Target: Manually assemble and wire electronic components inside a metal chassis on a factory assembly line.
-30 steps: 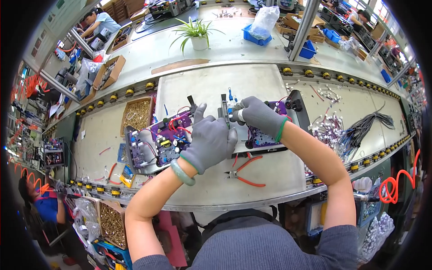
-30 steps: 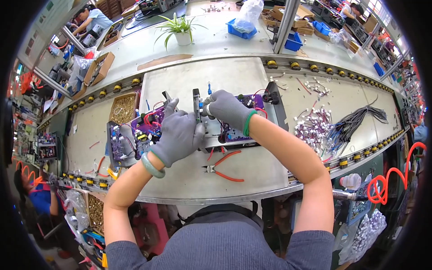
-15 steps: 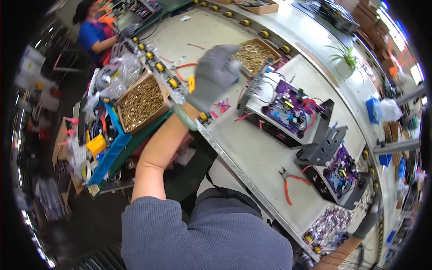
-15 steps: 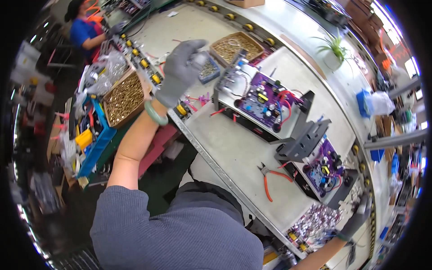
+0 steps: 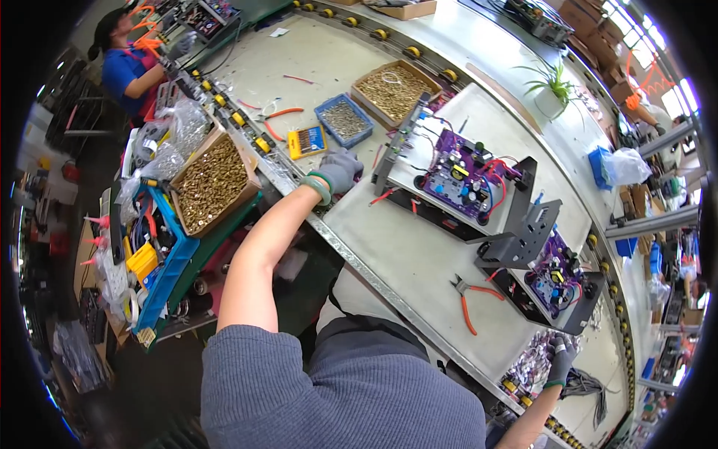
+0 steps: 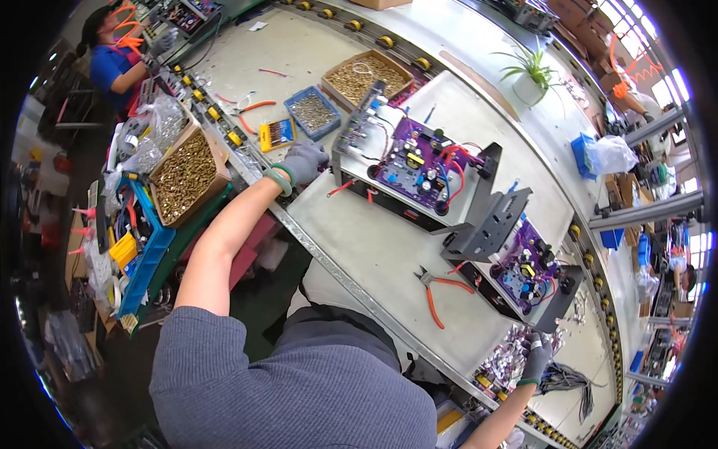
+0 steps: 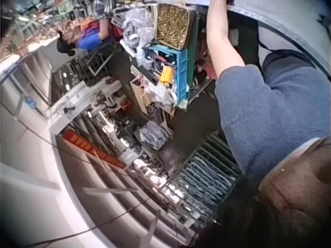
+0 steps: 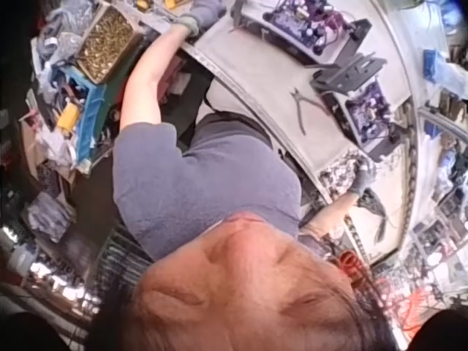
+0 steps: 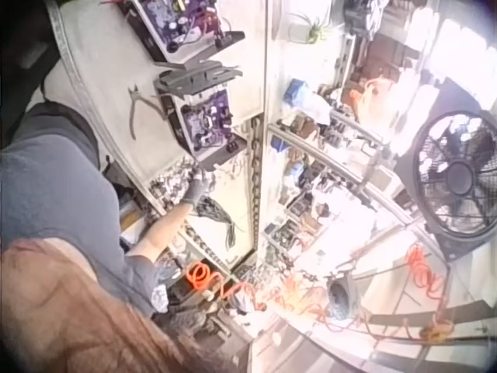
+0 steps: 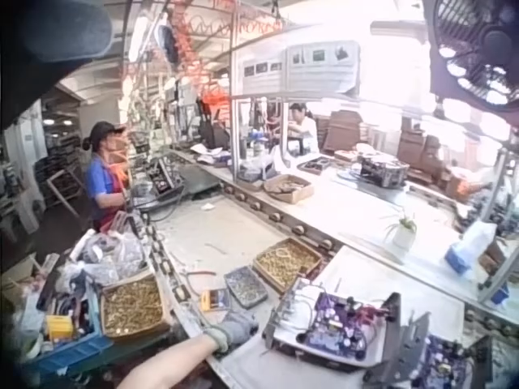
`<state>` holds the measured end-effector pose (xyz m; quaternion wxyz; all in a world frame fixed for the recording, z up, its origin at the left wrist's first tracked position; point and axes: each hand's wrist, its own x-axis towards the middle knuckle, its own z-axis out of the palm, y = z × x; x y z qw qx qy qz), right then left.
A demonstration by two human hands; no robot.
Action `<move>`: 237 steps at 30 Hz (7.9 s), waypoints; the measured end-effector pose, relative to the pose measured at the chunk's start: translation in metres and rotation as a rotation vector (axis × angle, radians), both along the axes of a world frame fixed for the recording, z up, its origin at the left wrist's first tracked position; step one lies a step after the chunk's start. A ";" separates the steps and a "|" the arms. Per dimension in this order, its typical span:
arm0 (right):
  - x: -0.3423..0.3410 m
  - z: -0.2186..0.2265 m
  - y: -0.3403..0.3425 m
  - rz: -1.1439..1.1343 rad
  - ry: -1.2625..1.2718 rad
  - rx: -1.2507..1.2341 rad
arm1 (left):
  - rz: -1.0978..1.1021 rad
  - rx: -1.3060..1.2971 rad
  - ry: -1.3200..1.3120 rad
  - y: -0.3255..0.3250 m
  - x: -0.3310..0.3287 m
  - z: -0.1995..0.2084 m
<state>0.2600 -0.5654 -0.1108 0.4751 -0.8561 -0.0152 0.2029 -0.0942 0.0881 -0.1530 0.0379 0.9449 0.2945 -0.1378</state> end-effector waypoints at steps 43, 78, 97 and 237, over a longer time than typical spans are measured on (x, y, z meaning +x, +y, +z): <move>-0.075 -0.029 -0.053 -0.146 0.136 0.020 | 0.303 -0.504 -0.142 0.027 0.020 0.037; -0.041 -0.007 -0.018 -0.036 -0.270 -0.684 | -0.055 -1.037 -0.855 -0.241 0.076 0.004; -0.069 0.055 -0.002 -0.489 -0.491 0.526 | 0.347 -1.493 -0.878 -0.257 0.088 0.085; -0.024 0.181 0.232 0.768 -0.254 -0.107 | -0.344 -0.229 -0.707 -0.205 0.252 0.164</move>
